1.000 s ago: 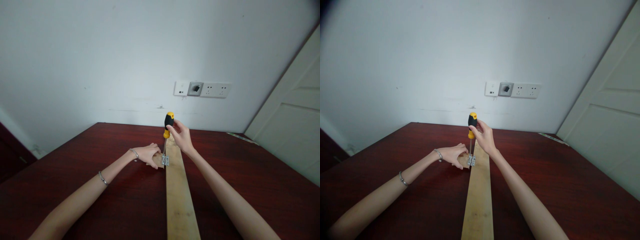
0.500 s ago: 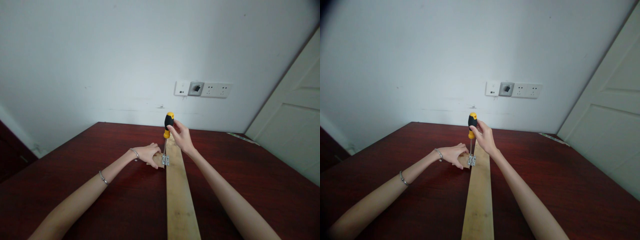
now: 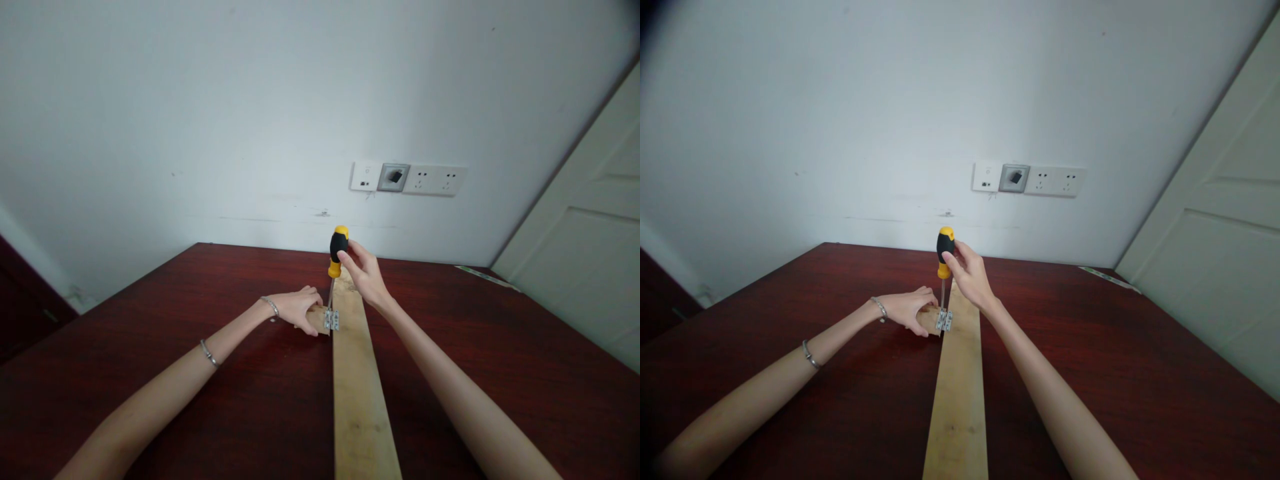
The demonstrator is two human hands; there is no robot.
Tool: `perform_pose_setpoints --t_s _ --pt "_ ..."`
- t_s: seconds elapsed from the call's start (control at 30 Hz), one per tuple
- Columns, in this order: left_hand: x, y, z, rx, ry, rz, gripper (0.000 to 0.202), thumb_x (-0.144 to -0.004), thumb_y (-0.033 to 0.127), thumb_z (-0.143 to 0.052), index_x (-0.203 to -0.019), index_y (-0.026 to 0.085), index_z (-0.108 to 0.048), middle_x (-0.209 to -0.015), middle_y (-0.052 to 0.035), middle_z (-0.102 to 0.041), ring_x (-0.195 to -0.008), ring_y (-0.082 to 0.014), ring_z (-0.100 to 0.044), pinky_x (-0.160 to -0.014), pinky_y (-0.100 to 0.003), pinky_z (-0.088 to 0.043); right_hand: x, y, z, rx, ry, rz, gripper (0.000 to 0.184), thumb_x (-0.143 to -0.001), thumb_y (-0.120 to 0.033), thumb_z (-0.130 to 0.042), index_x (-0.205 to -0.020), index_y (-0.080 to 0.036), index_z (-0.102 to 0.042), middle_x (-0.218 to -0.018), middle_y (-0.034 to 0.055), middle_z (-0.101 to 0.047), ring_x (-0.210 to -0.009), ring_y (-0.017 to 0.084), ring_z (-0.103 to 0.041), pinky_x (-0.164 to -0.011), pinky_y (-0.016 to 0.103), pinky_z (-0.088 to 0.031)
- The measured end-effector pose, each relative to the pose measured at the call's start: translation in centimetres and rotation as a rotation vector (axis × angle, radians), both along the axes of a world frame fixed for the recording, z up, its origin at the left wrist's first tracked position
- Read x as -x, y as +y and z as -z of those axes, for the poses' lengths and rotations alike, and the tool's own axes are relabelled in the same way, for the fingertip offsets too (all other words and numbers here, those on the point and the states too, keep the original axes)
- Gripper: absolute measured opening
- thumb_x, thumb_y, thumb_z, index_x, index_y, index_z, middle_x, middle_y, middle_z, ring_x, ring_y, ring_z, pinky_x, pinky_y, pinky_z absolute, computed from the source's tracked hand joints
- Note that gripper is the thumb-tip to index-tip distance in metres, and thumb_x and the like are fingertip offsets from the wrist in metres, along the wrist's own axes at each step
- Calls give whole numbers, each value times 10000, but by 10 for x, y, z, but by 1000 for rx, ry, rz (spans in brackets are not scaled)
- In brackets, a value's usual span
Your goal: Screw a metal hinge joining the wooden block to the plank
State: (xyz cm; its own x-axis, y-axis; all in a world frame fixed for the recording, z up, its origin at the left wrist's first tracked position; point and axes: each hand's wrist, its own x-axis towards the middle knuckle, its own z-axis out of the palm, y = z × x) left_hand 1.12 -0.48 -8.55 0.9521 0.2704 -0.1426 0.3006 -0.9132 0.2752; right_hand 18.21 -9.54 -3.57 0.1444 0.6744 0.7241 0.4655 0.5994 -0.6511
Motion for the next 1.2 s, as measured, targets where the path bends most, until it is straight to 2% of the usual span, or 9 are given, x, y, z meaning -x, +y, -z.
perform_pose_setpoints --t_s 0.37,0.53,0.73,0.97,1.07,1.2 --pt "1 -1 5 21 -80 -8 583 -591 458 -733 -1023 138 -505 -1019 -85 -482 -976 -251 -483 -827 -329 -417 -2 0 3 49 36 -60 322 -858 -454 -508 -999 -177 -594 -912 49 -644 -828 197 -583 -771 331 -467" --pt "1 -1 5 13 -109 17 567 -586 429 -740 -1005 125 -507 -1000 -87 -485 -961 -244 -484 -826 -324 -419 -2 2 3 39 44 -58 326 -848 -429 -529 -1029 -165 -589 -966 68 -647 -867 206 -594 -797 342 -472" --pt "2 -6 5 -5 -145 15 497 -584 379 -725 -975 167 -503 -990 -64 -488 -959 -242 -482 -807 -327 -432 0 2 2 9 60 -47 328 -827 -413 -562 -1043 -168 -584 -988 71 -663 -915 208 -608 -834 353 -483" --pt "3 -10 9 -18 -190 8 519 -557 333 -736 -986 182 -486 -992 -58 -476 -984 -255 -480 -817 -333 -440 1 7 5 34 152 -132 325 -792 -410 -609 -1030 -191 -575 -1043 77 -670 -970 212 -625 -882 381 -497" --pt "4 -11 10 -29 -219 9 521 -557 319 -726 -995 181 -480 -986 -59 -471 -982 -257 -478 -833 -341 -436 -1 10 7 33 174 -168 344 -790 -407 -615 -1057 -200 -552 -1081 84 -654 -1001 207 -618 -897 384 -497" --pt "6 -11 14 -51 -236 27 499 -585 324 -703 -1006 180 -477 -998 -63 -464 -979 -257 -474 -854 -356 -428 -2 9 5 24 133 -145 454 -799 -403 -606 -1195 -230 -466 -966 54 -652 -877 178 -630 -794 357 -530"
